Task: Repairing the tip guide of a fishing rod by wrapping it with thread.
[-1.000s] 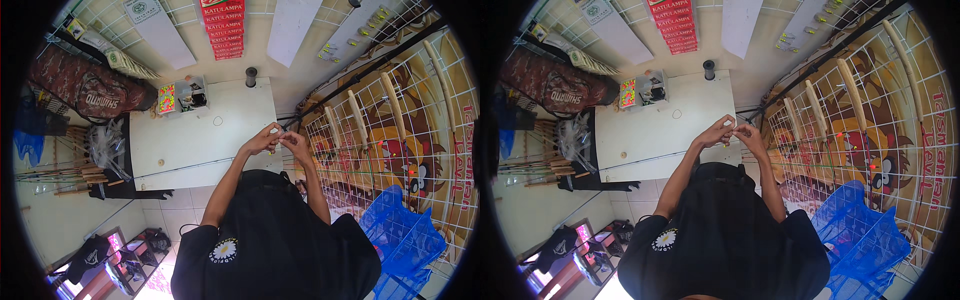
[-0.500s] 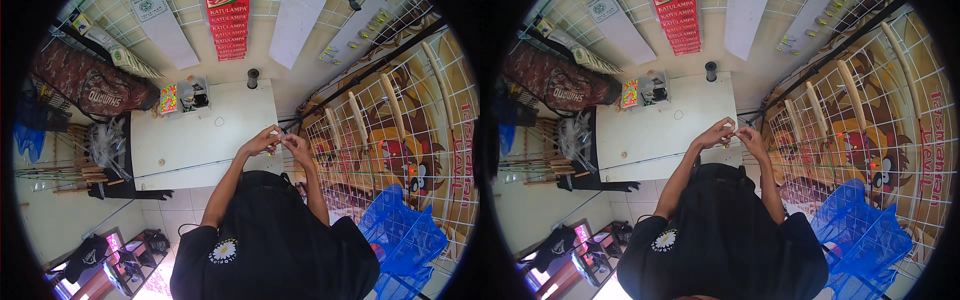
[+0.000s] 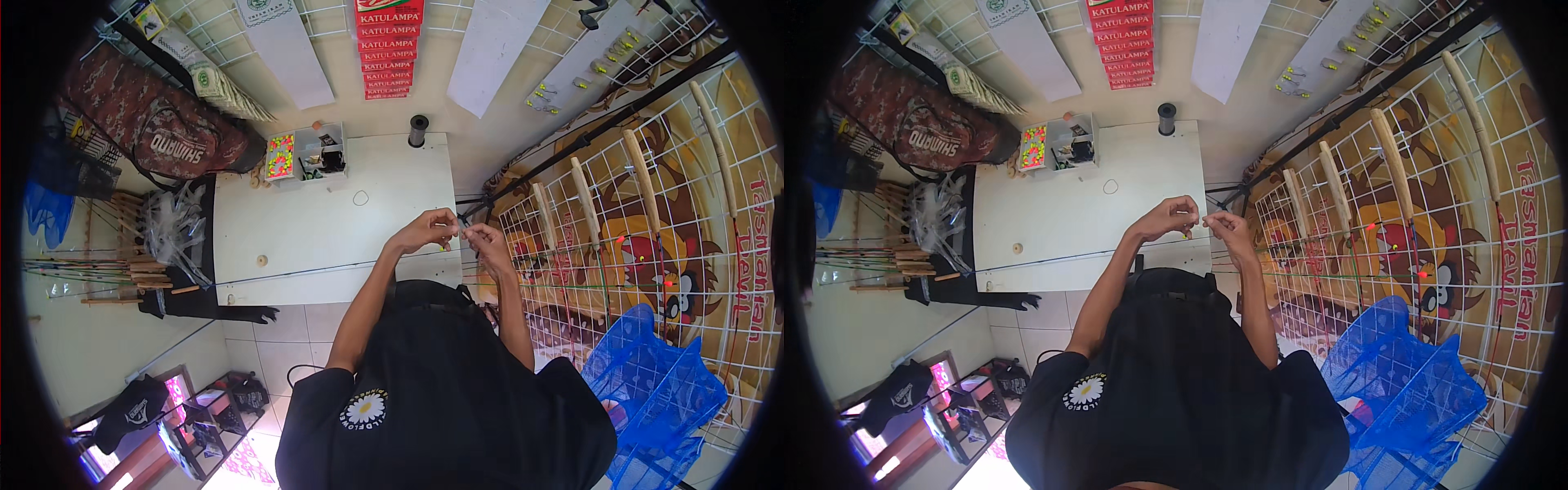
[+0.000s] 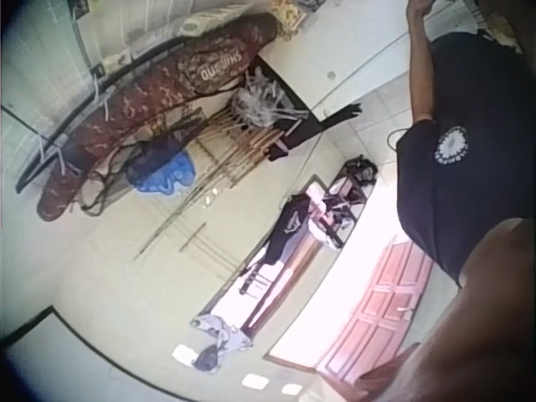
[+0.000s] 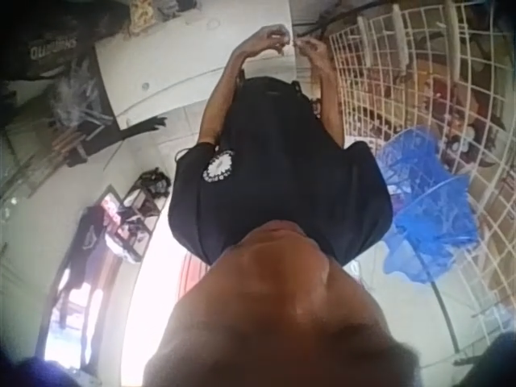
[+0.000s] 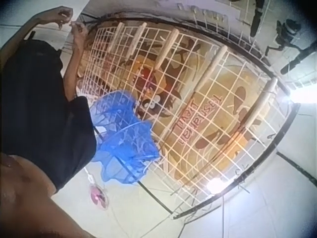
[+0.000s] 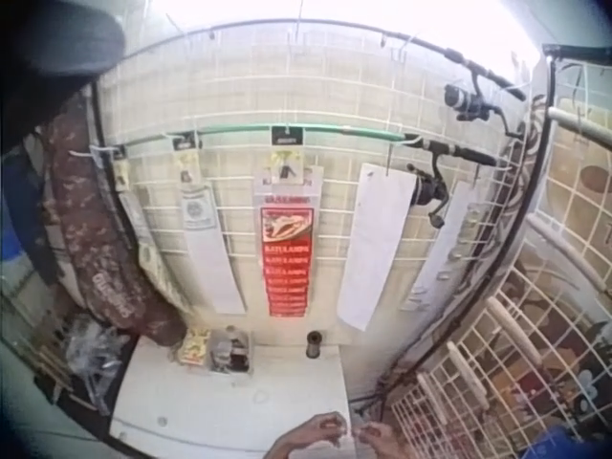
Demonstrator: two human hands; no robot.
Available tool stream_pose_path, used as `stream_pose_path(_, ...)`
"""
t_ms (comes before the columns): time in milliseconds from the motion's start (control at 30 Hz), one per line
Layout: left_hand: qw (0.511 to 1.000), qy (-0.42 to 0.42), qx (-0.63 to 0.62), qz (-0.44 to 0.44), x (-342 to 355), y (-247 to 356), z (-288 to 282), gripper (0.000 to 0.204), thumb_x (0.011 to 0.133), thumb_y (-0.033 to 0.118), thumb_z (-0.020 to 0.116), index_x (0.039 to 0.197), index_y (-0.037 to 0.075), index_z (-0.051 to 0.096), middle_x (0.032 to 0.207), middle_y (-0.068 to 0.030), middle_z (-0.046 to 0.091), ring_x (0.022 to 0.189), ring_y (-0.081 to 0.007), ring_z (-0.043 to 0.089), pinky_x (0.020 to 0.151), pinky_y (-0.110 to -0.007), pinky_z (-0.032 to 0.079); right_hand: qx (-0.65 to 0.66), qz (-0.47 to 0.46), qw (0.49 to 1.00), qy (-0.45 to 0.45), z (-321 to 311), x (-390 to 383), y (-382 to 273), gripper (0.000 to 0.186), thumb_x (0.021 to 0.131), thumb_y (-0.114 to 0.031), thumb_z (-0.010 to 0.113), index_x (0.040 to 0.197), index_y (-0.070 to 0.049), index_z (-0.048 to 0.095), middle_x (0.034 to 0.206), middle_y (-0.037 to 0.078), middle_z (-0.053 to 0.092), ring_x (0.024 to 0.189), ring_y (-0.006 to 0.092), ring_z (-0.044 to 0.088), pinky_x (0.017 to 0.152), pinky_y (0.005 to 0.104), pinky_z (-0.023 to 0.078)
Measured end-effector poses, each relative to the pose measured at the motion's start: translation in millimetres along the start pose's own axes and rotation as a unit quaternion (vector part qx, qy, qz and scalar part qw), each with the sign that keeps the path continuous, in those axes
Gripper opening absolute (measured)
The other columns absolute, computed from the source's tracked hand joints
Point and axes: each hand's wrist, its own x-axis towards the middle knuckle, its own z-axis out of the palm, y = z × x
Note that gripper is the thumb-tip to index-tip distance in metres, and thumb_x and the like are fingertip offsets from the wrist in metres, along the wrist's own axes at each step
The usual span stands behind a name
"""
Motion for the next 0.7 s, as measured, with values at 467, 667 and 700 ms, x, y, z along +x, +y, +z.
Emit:
stream_pose_path(467, 0.988, 0.048, 0.139, 0.045, 4.4, -9.8, 0.5, 0.018, 0.092, 0.019, 0.064, 0.096, 0.002, 0.059, 0.089, -0.0058, 0.061, 0.073, -0.0122, 0.059, 0.061, -0.027, 0.052, -0.345, -0.127, 0.921, 0.128, 13.0, 4.4, -1.1, 0.013, 0.079, -0.008, 0.073, 0.090, -0.002, 0.071, 0.059, -0.001, 0.055, 0.054, 0.0043, 0.042, 0.049, 0.0248, 0.033)
stream_pose_path(667, 0.989, 0.137, 0.060, 0.005, 5.9, -8.6, 6.4, 0.027, 0.097, 0.026, 0.057, 0.108, 0.001, 0.060, 0.083, -0.0084, 0.065, 0.060, -0.0120, 0.060, 0.054, -0.025, 0.051, -0.336, -0.232, 0.892, 0.194, 32.6, -2.7, -4.0, 0.009, 0.080, -0.007, 0.071, 0.087, -0.001, 0.071, 0.066, 0.000, 0.055, 0.058, 0.0060, 0.041, 0.051, 0.0244, 0.031)
stream_pose_path(700, 0.986, 0.150, 0.067, -0.005, 6.3, -8.3, 6.8, 0.030, 0.097, 0.028, 0.056, 0.110, 0.001, 0.061, 0.082, -0.0089, 0.066, 0.058, -0.0123, 0.060, 0.052, -0.025, 0.051, -0.336, -0.232, 0.892, 0.194, 33.2, -3.2, -2.1, 0.009, 0.080, -0.007, 0.071, 0.087, -0.001, 0.071, 0.066, 0.000, 0.055, 0.058, 0.0060, 0.041, 0.051, 0.0244, 0.031)
